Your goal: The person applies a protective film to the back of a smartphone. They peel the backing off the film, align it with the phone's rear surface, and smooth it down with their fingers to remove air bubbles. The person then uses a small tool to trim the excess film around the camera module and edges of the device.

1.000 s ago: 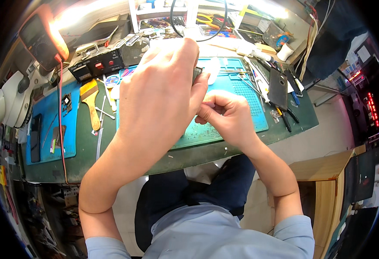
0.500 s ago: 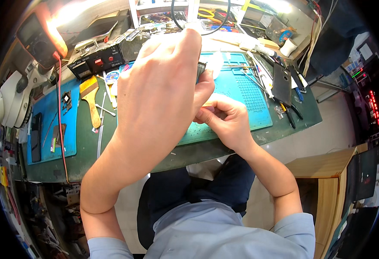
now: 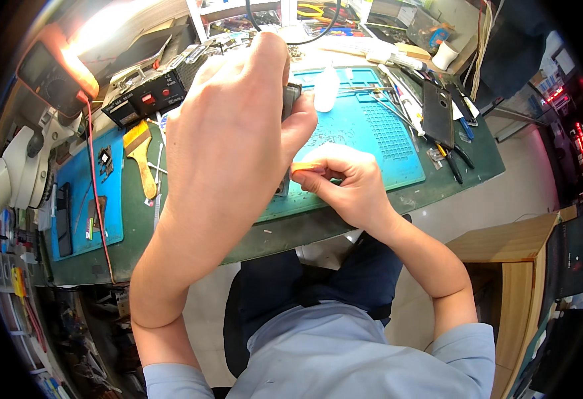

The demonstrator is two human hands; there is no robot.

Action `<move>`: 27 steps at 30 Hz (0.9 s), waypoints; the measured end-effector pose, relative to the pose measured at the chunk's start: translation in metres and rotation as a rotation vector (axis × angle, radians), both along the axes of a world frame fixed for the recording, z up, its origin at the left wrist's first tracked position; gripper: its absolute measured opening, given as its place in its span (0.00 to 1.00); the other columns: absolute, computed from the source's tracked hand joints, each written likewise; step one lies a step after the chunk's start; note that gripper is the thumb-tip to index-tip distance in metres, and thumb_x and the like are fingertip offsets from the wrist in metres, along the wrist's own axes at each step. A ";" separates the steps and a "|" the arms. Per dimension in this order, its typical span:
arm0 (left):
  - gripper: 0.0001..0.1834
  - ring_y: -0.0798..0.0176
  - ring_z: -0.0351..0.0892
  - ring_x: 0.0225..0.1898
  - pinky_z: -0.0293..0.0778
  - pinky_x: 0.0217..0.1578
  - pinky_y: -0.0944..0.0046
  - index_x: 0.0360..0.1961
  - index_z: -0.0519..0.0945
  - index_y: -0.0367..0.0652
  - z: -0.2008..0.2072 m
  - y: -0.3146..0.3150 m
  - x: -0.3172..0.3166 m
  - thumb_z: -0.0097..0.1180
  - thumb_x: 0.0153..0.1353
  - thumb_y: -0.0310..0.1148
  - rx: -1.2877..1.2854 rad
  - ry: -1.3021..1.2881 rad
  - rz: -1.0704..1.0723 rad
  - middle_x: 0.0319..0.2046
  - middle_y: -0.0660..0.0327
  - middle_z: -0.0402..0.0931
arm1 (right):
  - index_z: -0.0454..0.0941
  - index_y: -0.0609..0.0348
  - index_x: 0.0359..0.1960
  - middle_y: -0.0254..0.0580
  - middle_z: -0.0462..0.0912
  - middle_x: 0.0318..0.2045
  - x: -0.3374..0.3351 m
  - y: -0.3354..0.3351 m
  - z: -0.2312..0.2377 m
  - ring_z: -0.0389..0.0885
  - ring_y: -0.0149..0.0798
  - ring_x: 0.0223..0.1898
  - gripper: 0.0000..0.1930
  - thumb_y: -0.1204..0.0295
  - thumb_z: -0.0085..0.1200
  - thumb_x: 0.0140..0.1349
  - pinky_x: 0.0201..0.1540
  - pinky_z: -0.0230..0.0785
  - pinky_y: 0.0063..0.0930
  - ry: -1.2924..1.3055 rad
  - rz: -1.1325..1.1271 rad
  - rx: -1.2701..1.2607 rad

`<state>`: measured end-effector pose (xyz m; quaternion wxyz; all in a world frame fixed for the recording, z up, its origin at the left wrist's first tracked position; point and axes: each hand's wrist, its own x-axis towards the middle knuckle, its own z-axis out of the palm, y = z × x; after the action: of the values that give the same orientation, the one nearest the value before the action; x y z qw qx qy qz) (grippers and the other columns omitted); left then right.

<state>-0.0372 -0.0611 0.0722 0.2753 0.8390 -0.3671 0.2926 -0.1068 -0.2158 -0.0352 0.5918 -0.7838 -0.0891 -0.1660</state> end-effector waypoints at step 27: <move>0.17 0.43 0.77 0.32 0.72 0.35 0.51 0.35 0.70 0.39 0.004 0.002 0.001 0.64 0.58 0.37 0.027 0.081 0.002 0.30 0.50 0.77 | 0.85 0.63 0.34 0.39 0.83 0.24 -0.004 0.001 0.009 0.80 0.29 0.25 0.05 0.75 0.65 0.59 0.30 0.72 0.25 0.081 0.026 -0.190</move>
<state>-0.0359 -0.0587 0.0761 0.2784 0.8542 -0.3585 0.2537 -0.1104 -0.2146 -0.0265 0.5198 -0.8413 -0.0906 -0.1175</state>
